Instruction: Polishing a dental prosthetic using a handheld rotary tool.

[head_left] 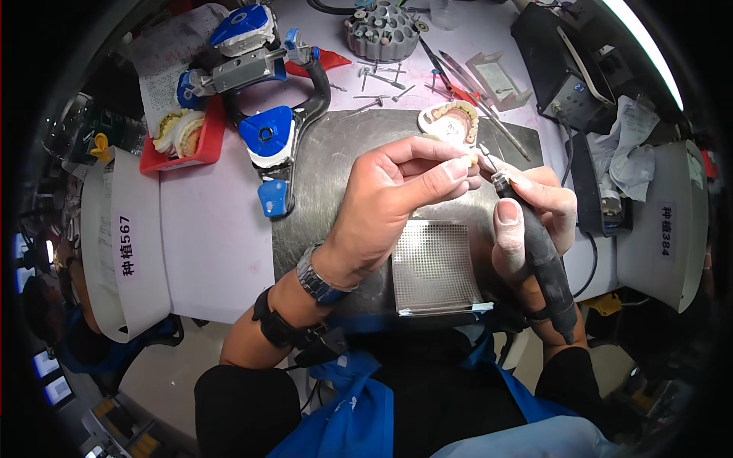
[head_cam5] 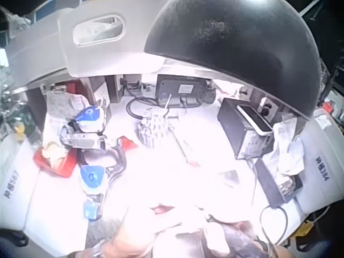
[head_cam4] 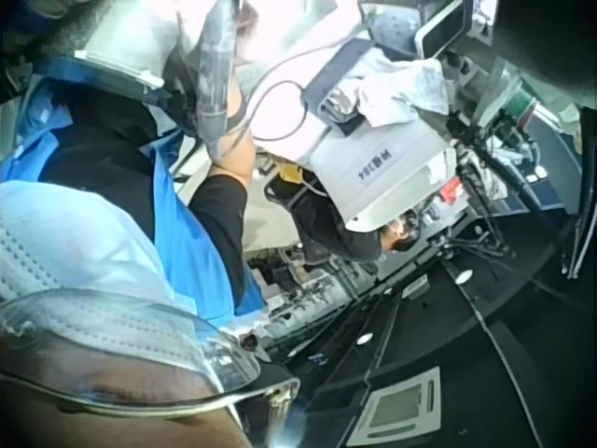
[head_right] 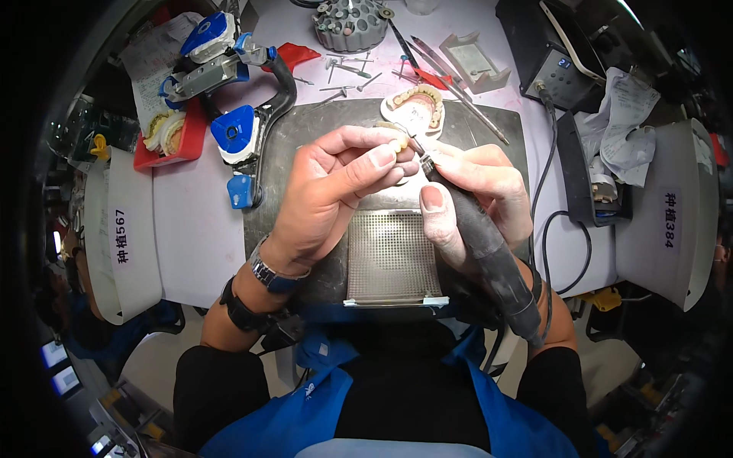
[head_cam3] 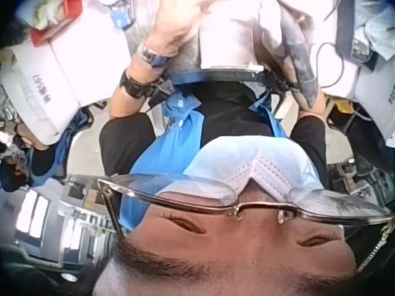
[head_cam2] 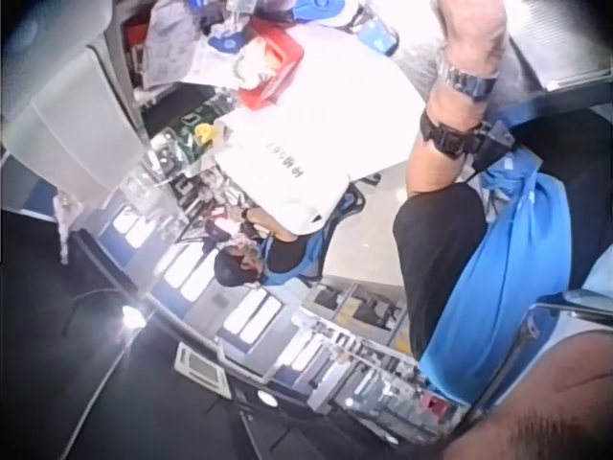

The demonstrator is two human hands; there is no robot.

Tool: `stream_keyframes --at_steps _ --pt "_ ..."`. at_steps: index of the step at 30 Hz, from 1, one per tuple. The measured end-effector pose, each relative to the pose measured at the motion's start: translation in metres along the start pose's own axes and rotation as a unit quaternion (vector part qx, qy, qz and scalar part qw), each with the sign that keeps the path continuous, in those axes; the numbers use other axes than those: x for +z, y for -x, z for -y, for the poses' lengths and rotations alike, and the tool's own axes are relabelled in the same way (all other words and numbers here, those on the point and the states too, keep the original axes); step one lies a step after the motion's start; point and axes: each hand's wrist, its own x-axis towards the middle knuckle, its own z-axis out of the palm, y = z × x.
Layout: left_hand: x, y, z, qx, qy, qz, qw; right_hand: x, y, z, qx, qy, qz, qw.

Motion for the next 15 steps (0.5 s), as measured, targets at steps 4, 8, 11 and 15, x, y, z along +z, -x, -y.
stream_keyframes --at_steps 4,8,11,15 --pt "-0.002 -0.002 0.001 -0.006 -0.002 0.006 1.000 0.001 -0.001 0.000 -0.006 0.005 -0.004 1.000" --pt "-0.002 -0.004 0.003 -0.004 0.009 0.013 1.000 0.001 -0.003 0.003 -0.008 0.011 0.011 1.000" --pt "0.000 -0.003 0.002 -0.011 0.020 0.014 1.000 0.002 0.002 -0.007 -0.033 -0.056 -0.001 0.998" --pt "-0.004 0.000 0.006 -0.008 0.044 0.019 0.999 0.001 0.001 -0.007 -0.060 -0.047 0.044 0.996"
